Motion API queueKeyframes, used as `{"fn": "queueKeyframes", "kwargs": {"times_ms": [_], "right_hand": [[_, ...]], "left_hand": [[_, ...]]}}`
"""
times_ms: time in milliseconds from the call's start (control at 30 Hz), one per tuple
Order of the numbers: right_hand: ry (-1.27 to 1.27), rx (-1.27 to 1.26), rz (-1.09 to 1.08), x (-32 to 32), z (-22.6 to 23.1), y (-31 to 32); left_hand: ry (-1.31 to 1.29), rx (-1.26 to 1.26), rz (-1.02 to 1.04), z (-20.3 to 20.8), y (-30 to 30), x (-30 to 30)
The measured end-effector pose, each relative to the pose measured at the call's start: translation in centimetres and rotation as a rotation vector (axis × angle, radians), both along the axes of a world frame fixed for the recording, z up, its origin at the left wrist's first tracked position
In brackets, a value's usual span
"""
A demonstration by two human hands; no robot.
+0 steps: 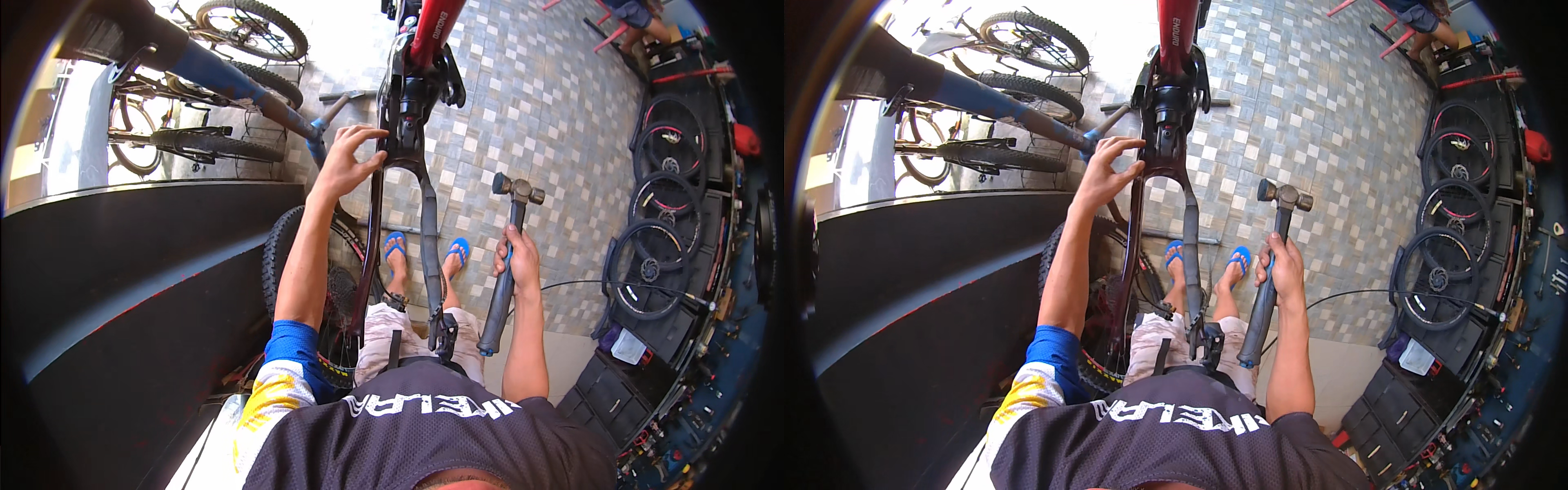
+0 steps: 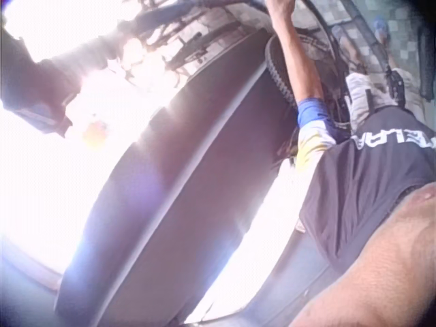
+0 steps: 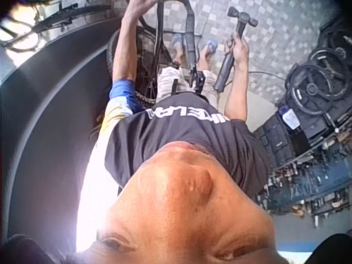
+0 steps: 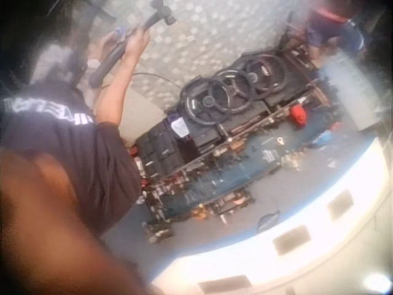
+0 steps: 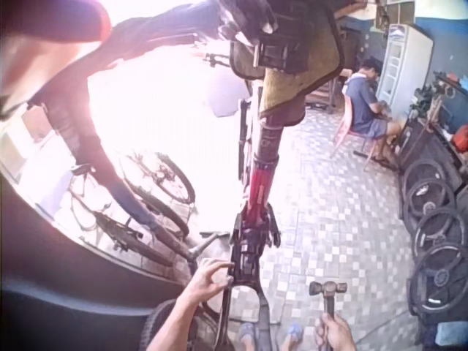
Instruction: The person works on a bicycle mounted on a repair stand, using a hammer to tap the front fork, a screwdriver to adjust the headset, and a screwdriver to loosen the seat post. The person repeatedly retrieves tools from a workbench and returns them after use.
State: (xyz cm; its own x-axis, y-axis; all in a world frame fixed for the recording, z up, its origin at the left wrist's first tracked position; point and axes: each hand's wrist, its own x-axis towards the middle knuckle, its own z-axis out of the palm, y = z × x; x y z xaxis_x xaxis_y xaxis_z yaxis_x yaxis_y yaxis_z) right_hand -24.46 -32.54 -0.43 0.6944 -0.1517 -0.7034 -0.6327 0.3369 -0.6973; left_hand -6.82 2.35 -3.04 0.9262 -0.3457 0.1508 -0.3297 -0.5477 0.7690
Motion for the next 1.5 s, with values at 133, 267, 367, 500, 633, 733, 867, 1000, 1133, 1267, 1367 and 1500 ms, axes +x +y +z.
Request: {"fn": "queueKeyframes", "kwargs": {"times_ms": [133, 267, 367, 500, 633, 733, 867, 1000, 1133, 1267, 1367, 1500], "right_hand": [[0.061, -0.007, 0.028, -1.2, -0.4, 0.6], [0.073, 0.002, 0.057, -2.0, -0.8, 1.0], [0.08, -0.006, 0.06, -2.3, -1.1, 1.2], [0.09, -0.025, 0.06, -2.4, -0.8, 1.5], [0.095, -0.041, 0.07, -2.5, -0.9, 1.4], [0.09, -0.025, 0.055, -2.7, -0.8, 1.2], [0.1, -0.04, 0.056, -2.8, -0.7, 1.2], [0.118, -0.045, 0.056, -2.8, -0.8, 1.3], [0.131, -0.054, 0.07, -3.1, -1.4, 1.3], [0.13, -0.05, 0.073, -3.3, -1.2, 1.5], [0.129, -0.055, 0.066, -3.5, -1.1, 1.5], [0.129, -0.056, 0.039, -4.0, -1.3, 1.2]], "left_hand": [[-0.021, 0.011, 0.012, -0.9, -0.7, 0.2], [0.027, -0.02, -0.055, -0.8, 0.1, 1.0], [0.052, 0.016, -0.079, -0.2, 0.2, 1.4], [-0.03, 0.061, -0.076, -0.1, 0.1, 1.4], [-0.084, 0.054, -0.079, -0.1, -0.1, 3.0], [-0.031, 0.041, -0.049, 0.9, 0.0, 3.1], [0.165, -0.066, -0.053, 1.6, 0.7, 1.9], [0.057, -0.063, -0.051, 0.8, -0.3, 1.1], [-0.021, -0.012, 0.005, -0.4, -1.2, 0.7], [-0.049, 0.009, 0.07, -1.0, -1.8, 0.6], [-0.044, 0.008, 0.087, -1.1, -2.1, 0.6], [-0.052, 0.007, 0.066, -0.7, -2.5, 0.4]]}}
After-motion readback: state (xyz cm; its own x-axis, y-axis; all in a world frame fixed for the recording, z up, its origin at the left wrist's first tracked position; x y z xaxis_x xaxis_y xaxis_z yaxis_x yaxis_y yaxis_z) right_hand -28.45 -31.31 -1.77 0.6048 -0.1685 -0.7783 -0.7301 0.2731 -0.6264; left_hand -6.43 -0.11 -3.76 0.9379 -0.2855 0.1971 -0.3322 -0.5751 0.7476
